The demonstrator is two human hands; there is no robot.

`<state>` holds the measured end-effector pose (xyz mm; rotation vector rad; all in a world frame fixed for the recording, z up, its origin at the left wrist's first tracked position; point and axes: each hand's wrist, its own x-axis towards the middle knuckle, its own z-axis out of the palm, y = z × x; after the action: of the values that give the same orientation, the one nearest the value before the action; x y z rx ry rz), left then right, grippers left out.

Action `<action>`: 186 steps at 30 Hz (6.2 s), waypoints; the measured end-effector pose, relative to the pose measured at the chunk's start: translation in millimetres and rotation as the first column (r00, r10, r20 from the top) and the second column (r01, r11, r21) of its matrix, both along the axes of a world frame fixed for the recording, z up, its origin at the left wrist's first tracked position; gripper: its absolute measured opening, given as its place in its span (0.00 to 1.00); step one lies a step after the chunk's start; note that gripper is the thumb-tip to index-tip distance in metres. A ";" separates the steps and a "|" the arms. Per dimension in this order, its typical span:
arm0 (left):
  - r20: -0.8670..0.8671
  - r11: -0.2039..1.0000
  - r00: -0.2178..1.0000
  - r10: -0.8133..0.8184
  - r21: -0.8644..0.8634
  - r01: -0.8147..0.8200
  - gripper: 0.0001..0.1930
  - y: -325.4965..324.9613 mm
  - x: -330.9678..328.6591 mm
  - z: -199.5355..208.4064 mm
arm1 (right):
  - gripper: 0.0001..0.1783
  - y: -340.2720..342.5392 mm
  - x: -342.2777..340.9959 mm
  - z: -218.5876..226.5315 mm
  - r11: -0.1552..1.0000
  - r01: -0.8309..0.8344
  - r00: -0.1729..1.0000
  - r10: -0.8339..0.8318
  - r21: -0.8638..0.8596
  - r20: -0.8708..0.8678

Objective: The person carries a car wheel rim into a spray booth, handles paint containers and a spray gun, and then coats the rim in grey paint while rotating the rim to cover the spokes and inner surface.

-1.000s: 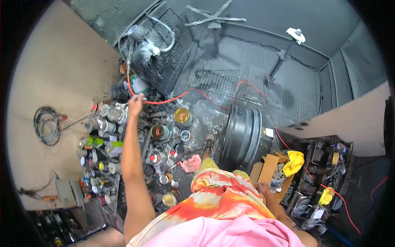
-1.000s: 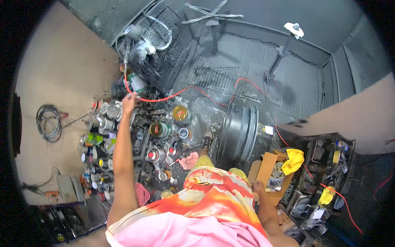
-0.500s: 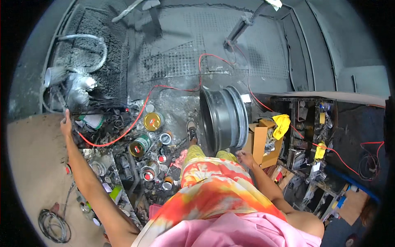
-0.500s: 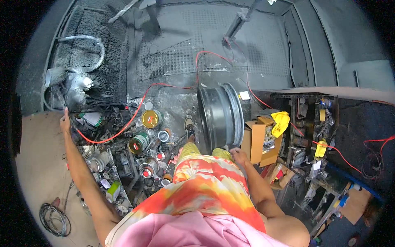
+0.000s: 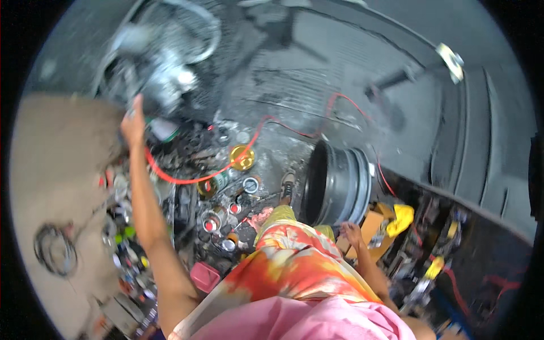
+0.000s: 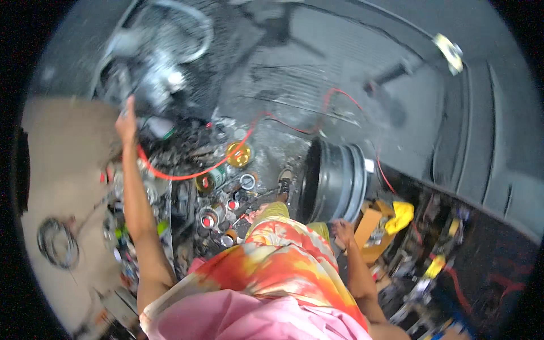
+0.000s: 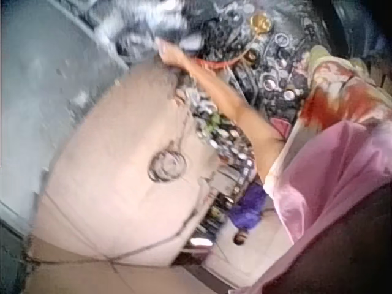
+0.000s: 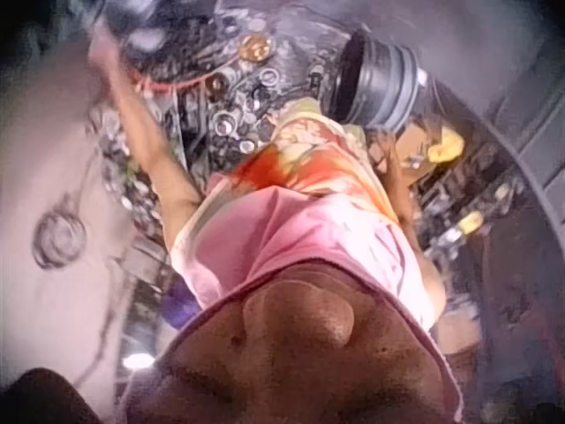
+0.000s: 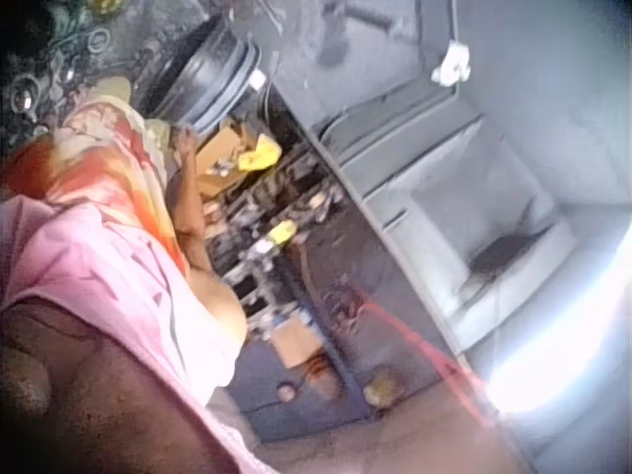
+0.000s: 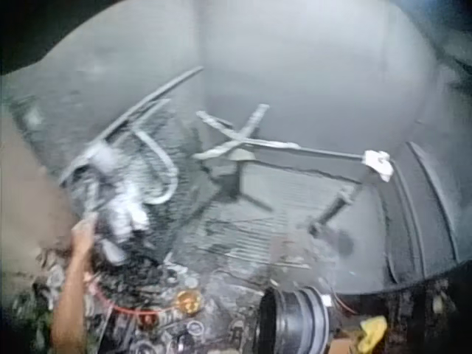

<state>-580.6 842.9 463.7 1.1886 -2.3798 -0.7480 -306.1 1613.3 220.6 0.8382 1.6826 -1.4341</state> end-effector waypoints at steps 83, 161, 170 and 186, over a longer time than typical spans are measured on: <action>-0.471 0.285 0.574 -0.670 0.552 0.784 0.09 465.6 182.6 5.8 | 0.17 -127.9 39.3 107.7 0.924 0.308 0.712 -0.066 0.226 -0.699; 0.135 -0.244 -0.325 -0.936 0.417 0.876 0.25 783.7 165.3 -226.2 | 0.22 70.6 109.1 293.0 0.832 0.336 0.783 0.015 0.442 -0.622; 0.194 -0.216 -0.604 -0.773 0.815 0.538 0.15 870.8 357.1 -318.0 | 0.20 171.4 178.5 291.4 0.811 0.438 0.852 -0.238 0.388 -0.466; 0.693 -0.526 -0.623 -0.362 0.400 0.750 0.16 813.7 248.5 -337.4 | 0.27 197.3 210.7 261.8 0.861 0.311 0.913 -0.153 0.402 -0.379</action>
<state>-332.1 1656.6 126.3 -2.1094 -3.1526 0.5589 -95.4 1810.6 482.5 1.1365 2.3037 -1.4201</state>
